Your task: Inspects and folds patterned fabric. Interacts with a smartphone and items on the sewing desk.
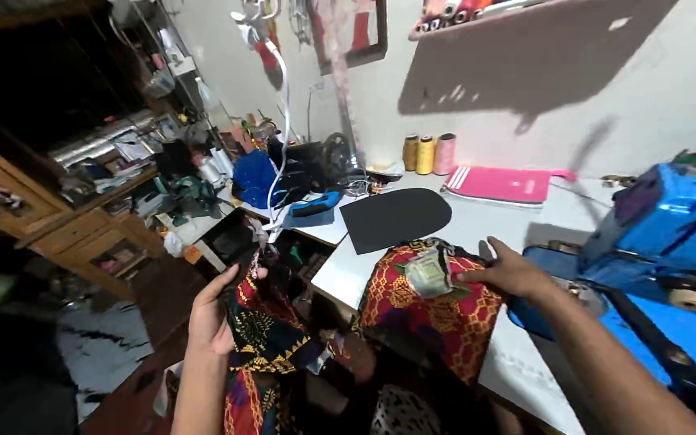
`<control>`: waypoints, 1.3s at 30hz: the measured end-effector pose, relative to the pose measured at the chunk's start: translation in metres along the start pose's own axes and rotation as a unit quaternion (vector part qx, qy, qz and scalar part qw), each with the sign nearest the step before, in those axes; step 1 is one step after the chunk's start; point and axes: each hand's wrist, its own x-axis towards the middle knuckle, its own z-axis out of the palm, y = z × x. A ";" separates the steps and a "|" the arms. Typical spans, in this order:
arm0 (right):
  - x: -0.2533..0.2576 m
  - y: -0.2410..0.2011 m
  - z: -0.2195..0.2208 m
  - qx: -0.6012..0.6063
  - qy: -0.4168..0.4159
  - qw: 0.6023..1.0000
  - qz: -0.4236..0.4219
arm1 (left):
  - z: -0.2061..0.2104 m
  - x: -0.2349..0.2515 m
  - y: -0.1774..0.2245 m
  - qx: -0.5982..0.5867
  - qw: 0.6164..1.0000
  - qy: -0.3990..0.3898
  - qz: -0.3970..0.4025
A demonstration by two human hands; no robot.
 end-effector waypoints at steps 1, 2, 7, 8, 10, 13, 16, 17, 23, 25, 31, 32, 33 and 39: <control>-0.002 -0.004 0.002 0.028 0.001 1.000 0.004 | 0.002 0.001 0.005 0.010 1.000 -0.001 0.005; -0.006 -0.008 0.003 0.052 0.006 0.999 0.000 | 0.001 0.001 0.011 0.023 1.000 -0.009 0.008; -0.031 -0.041 0.002 0.073 0.060 0.987 -0.128 | -0.019 -0.002 0.041 0.093 0.973 -0.211 0.009; -0.037 -0.049 0.000 0.066 0.088 0.980 -0.165 | -0.018 0.000 0.048 0.099 0.958 -0.269 -0.011; -0.050 -0.063 -0.003 0.045 0.147 0.960 -0.235 | -0.006 0.002 0.057 0.094 0.924 -0.363 -0.076; -0.072 -0.084 -0.002 0.014 0.186 0.929 -0.320 | 0.014 0.001 0.064 0.044 0.924 -0.369 -0.089; -0.083 -0.090 0.004 0.008 0.206 0.907 -0.368 | 0.029 0.011 0.067 0.017 0.952 -0.303 -0.021; -0.082 -0.089 0.006 0.010 0.211 0.904 -0.371 | 0.024 0.021 0.071 0.039 0.945 -0.323 -0.013; -0.028 -0.038 0.011 0.060 0.183 0.950 -0.244 | 0.075 0.029 0.040 0.259 0.963 -0.070 0.004; -0.014 -0.019 0.011 0.014 0.171 0.968 -0.183 | 0.084 0.037 0.020 0.348 0.935 -0.043 -0.047; -0.075 -0.058 0.025 0.023 0.091 0.966 -0.241 | 0.129 0.067 -0.068 0.594 0.799 -0.010 -0.090; -0.093 -0.076 0.029 0.078 0.028 0.963 -0.255 | 0.136 0.076 -0.082 0.624 0.774 -0.038 -0.097; -0.107 -0.092 0.032 0.131 -0.038 0.957 -0.257 | 0.143 0.085 -0.094 0.645 0.753 -0.075 -0.108; -0.090 -0.089 0.010 0.258 0.020 0.949 -0.182 | 0.164 0.121 -0.110 0.610 0.725 -0.247 -0.200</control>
